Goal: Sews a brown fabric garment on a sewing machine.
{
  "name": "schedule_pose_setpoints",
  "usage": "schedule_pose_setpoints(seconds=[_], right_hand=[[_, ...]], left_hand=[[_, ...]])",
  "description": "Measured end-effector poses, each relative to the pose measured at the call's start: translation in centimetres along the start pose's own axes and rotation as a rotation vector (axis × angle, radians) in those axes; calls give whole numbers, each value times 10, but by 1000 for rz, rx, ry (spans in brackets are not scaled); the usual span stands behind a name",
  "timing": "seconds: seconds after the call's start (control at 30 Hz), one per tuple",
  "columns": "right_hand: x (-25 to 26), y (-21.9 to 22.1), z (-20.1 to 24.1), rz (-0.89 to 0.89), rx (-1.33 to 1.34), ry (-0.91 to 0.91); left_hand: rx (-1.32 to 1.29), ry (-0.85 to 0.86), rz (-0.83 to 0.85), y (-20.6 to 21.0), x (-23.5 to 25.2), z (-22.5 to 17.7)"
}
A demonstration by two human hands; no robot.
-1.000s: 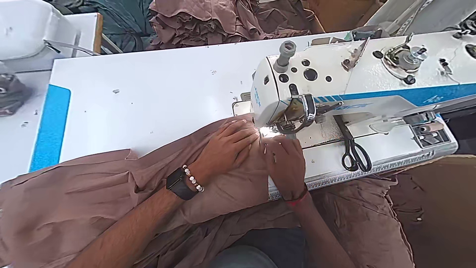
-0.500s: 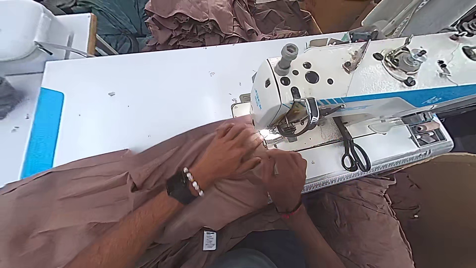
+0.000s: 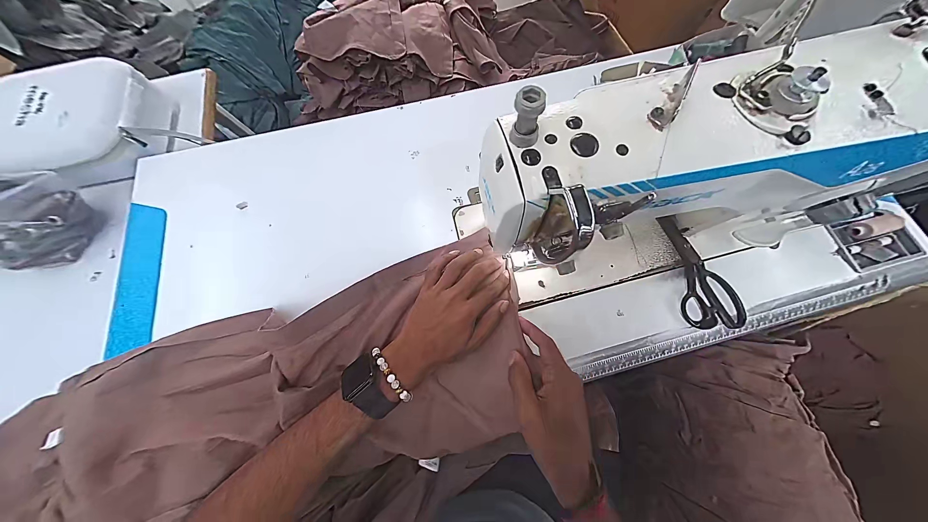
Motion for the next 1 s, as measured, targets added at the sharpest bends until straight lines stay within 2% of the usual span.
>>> schedule_pose_setpoints(seconds=[0.1, 0.27, 0.47, 0.63, 0.83, 1.0], right_hand=[[2, -11, 7, -40, 92, 6], [8, -9, 2, -58, -60, 2], [-3, -18, 0, 5, 75, 32], [9, -16, 0, -27, -39, 26], [-7, -24, 11, 19, -128, 4], [-5, -36, 25, -1, -279, -81]], left_hand=[[41, 35, -68, -2, 6, 0], [100, 93, -104, -4, 9, 4], [80, -117, -34, 5, -7, -14], [94, 11, -53, 0, 1, -1], [86, -61, -34, 1, -7, -10], [67, 67, -26, -7, 5, 12]])
Point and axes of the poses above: each hand's wrist, its own x-axis towards the middle knuckle, its own y-axis out of the palm, z = x × y, the point moved 3 cm from there along x, towards the middle knuckle, and after that the axes turned 8 degrees about -x, right-handed, at the moved point
